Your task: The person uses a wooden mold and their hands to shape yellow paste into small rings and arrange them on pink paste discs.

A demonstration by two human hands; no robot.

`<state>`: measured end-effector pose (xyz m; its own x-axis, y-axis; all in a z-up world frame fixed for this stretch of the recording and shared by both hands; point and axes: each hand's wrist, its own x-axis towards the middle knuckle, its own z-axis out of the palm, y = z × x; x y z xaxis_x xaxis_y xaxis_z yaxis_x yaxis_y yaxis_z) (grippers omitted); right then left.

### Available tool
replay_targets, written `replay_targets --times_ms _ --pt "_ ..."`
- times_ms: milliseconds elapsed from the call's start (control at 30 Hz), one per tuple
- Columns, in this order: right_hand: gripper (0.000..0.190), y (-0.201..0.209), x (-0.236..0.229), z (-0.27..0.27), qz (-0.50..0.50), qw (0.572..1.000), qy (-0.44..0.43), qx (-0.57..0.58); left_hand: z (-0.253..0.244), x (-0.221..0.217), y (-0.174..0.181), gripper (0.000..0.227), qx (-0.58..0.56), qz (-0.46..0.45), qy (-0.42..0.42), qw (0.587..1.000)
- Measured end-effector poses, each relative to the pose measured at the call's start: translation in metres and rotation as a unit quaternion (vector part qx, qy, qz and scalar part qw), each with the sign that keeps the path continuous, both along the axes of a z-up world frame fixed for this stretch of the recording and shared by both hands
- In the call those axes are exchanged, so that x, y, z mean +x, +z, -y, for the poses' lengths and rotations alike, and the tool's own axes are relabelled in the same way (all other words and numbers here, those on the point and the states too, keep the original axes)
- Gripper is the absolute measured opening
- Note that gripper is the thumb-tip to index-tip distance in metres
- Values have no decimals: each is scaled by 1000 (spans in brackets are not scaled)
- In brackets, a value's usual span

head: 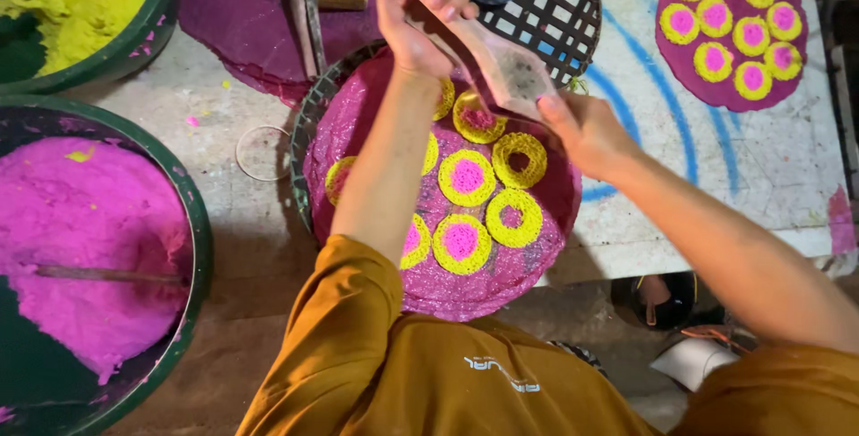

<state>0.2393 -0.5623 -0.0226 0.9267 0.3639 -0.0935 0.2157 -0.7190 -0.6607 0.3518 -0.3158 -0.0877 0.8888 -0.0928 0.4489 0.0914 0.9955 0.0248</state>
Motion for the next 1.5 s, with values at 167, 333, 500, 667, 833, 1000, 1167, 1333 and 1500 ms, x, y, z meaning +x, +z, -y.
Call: replay_targets --times_ms 167,333,500,667,833,1000,1167,1333,1500 --pt "70 2 -22 19 -170 983 -22 66 1 -26 11 23 42 -34 -7 999" --pt "73 36 -60 54 -272 945 -181 -6 54 -55 0 18 -19 -128 -76 989" --pt "72 40 -76 32 -121 975 -147 -117 67 -50 -9 23 -54 -130 -77 987" --pt "73 41 -81 24 -152 973 -151 -81 70 -46 -18 30 -17 -133 -70 988" --pt "69 40 -80 27 -97 973 -152 -145 74 -48 -8 31 -34 -141 -57 988" --pt "69 32 -91 22 -133 987 -87 22 48 -57 17 35 42 -74 -45 995" --pt "70 44 -131 40 -273 953 -128 -14 50 -110 13 32 -4 -162 -97 982" --pt "70 48 -152 34 -207 962 -162 -75 67 -128 -3 27 -26 -252 -110 961" --pt "72 35 -155 16 -110 984 -130 -57 63 -114 -23 32 -34 -185 -95 978"
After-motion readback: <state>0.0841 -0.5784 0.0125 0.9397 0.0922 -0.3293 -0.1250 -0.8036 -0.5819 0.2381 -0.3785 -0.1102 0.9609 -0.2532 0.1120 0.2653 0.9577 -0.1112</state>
